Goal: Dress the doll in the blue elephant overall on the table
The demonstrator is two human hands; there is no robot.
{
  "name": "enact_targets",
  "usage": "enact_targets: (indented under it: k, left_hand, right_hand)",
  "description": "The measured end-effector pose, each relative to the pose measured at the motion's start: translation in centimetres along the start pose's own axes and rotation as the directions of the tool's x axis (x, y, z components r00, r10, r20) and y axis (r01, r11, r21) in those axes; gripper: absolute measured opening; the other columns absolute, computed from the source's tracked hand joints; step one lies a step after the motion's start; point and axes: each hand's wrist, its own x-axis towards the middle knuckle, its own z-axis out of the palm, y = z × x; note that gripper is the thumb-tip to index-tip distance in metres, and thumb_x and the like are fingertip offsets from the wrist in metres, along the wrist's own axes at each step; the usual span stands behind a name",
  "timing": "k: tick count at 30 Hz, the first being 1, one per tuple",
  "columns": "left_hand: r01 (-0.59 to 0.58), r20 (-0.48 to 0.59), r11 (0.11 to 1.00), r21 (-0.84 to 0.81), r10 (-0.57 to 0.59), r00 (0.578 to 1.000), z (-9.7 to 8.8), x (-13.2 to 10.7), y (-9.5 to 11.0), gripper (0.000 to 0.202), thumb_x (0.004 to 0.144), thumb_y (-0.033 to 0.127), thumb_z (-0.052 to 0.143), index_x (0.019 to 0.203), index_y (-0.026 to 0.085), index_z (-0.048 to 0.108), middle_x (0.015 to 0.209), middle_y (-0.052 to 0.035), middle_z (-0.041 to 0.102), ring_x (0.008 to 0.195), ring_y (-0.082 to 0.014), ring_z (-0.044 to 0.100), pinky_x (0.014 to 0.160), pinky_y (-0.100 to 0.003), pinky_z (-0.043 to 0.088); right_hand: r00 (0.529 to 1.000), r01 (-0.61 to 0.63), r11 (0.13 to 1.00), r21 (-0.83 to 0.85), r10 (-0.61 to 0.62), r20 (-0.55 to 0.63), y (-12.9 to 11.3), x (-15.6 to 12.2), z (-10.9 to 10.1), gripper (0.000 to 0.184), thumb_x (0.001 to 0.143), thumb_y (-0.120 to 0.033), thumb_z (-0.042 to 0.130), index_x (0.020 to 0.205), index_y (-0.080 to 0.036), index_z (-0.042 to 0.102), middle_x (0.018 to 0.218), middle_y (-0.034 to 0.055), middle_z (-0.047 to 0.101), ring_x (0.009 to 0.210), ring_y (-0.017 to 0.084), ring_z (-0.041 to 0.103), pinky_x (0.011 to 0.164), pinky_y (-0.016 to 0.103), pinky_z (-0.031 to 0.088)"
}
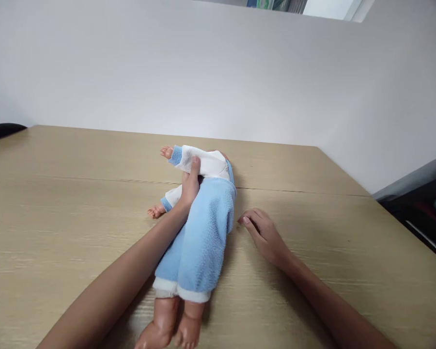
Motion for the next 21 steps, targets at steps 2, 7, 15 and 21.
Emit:
enact_targets:
  k: [2, 7, 15, 21]
  left_hand:
    - [0.021, 0.009, 0.999, -0.047, -0.020, 1.000, 0.5, -0.2, 0.0, 0.067, 0.105, 0.076, 0.058, 0.140, 0.019, 0.064, 0.139, -0.0074, 0.076, 0.134, -0.0292, 0.067, 0.129, -0.054, 0.049]
    - [0.033, -0.015, 0.999, 0.029, -0.033, 0.999, 2.0, -1.1, 0.3, 0.061, 0.104, 0.067, 0.066, 0.143, 0.020, 0.065, 0.147, -0.0098, 0.072, 0.145, -0.0295, 0.063, 0.129, -0.044, 0.046]
    - [-0.254, 0.265, 0.881, 0.399, 0.155, 0.952, 5.3, -2.3, -0.1, 0.033, 0.108, 0.048, 0.061, 0.124, 0.021, 0.071, 0.135, -0.0117, 0.076, 0.131, -0.0312, 0.068, 0.119, -0.048, 0.050]
    - [-0.593, 0.667, 0.514, 0.620, 0.052, 0.743, 7.7, -4.2, 1.2, 0.046, 0.095, 0.043, 0.077, 0.136, 0.023, 0.068, 0.136, -0.0112, 0.075, 0.126, -0.0364, 0.065, 0.114, -0.053, 0.050]
  right_hand:
    - [1.000, 0.003, 1.000, -0.012, -0.003, 0.006, 0.0, 0.0, 0.0, 0.035, 0.118, -0.042, 0.042, 0.100, -0.026, 0.068, 0.103, 0.0079, 0.072, 0.102, 0.029, 0.065, 0.097, 0.049, 0.050]
    - [1.000, -0.008, 0.999, -0.033, 0.008, -0.014, 0.1, -0.2, 0.2, 0.028, 0.115, -0.042, 0.046, 0.107, -0.026, 0.068, 0.106, 0.0096, 0.072, 0.104, 0.030, 0.065, 0.096, 0.051, 0.052]
    - [0.923, -0.249, 0.823, 0.510, 0.361, -0.133, 2.1, 0.1, 0.0, 0.066, 0.114, -0.069, 0.026, 0.162, -0.028, 0.046, 0.156, 0.0150, 0.064, 0.135, 0.030, 0.068, 0.117, 0.055, 0.054]
    - [0.938, -0.245, 0.888, 0.389, 0.319, -0.137, 4.0, 1.1, -2.5, 0.064, 0.117, -0.063, 0.019, 0.148, -0.028, 0.062, 0.136, 0.0145, 0.074, 0.109, 0.028, 0.079, 0.090, 0.050, 0.067]
